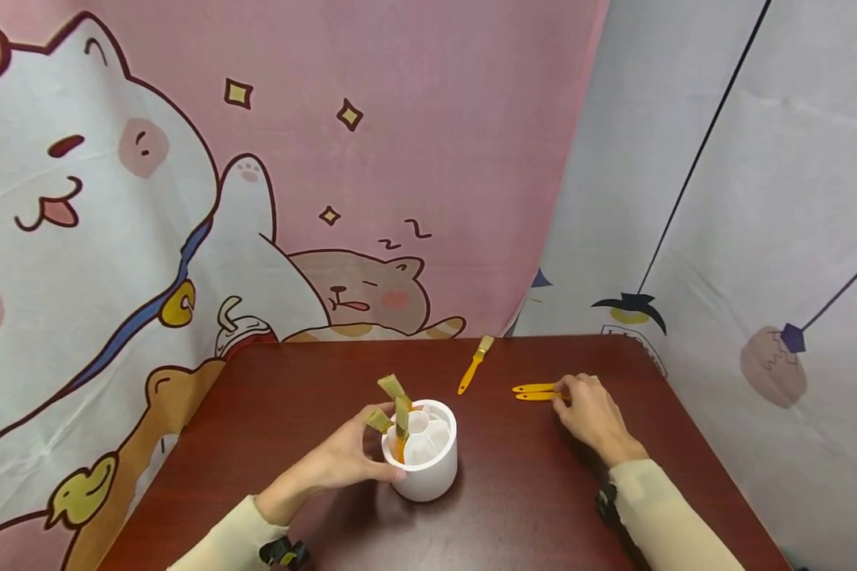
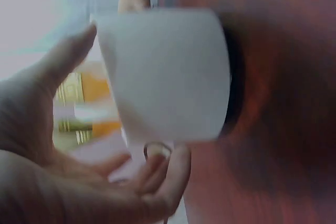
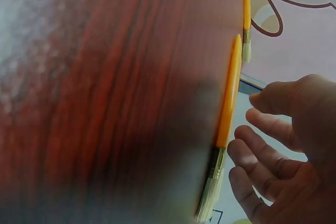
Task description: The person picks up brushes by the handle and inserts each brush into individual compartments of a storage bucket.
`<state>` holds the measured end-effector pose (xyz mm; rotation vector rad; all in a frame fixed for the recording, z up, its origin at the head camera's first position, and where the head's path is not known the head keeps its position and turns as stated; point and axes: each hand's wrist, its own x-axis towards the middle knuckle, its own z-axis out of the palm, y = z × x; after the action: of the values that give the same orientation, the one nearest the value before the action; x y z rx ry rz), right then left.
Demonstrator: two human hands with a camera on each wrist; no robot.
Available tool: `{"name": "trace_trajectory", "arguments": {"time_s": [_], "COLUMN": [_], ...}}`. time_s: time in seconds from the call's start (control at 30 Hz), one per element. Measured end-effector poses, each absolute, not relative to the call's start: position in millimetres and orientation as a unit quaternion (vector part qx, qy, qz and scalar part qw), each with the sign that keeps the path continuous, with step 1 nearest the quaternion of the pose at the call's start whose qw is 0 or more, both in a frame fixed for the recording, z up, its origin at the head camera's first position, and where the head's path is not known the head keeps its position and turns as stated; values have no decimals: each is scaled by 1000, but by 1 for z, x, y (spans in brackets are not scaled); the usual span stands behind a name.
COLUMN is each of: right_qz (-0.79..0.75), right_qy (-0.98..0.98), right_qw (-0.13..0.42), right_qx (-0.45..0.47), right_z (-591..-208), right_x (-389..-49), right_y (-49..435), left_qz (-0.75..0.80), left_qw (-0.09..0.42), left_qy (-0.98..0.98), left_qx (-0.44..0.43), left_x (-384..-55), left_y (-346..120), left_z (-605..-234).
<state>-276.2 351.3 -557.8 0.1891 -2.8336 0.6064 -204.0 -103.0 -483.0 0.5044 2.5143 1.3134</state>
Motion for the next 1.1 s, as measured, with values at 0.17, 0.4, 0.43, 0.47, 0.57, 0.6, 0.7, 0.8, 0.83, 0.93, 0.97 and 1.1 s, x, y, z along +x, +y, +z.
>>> {"name": "trace_trajectory", "arguments": {"time_s": [0.17,0.4,0.43,0.47,0.57,0.6,0.7,0.8,0.83,0.93,0.97,1.1], "right_qz": [194,173,172,171,165,165,164,169,171,177,179,186], "right_qy": [-972,-974,-974,-974,-973,-973,-971,-970,-970,-972,-973,-974], "right_qw": [117,125,125,126,132,136,147,151,149,136,131,126], "right_qx": [65,78,79,81,88,90,94,92,88,68,58,23], "right_z": [-560,-566,-566,-567,-567,-566,-565,-563,-562,-560,-560,-559], "right_x": [-279,-285,-286,-287,-288,-288,-288,-287,-286,-284,-283,-282], "right_y": [352,350,349,348,346,345,344,345,345,345,344,345], "left_qz": [449,442,442,442,448,450,458,470,477,499,503,504], "left_qw": [81,40,39,39,42,45,57,72,79,102,109,125], "left_qy": [882,892,892,891,888,887,880,871,865,849,845,841], "left_qx": [118,91,91,91,94,96,109,126,131,141,143,154], "left_x": [-184,-177,-177,-178,-180,-182,-187,-192,-194,-198,-200,-203], "left_y": [-86,-70,-69,-69,-71,-72,-76,-81,-82,-86,-87,-90], "left_z": [-484,-487,-487,-487,-487,-487,-486,-485,-484,-483,-482,-481]}}
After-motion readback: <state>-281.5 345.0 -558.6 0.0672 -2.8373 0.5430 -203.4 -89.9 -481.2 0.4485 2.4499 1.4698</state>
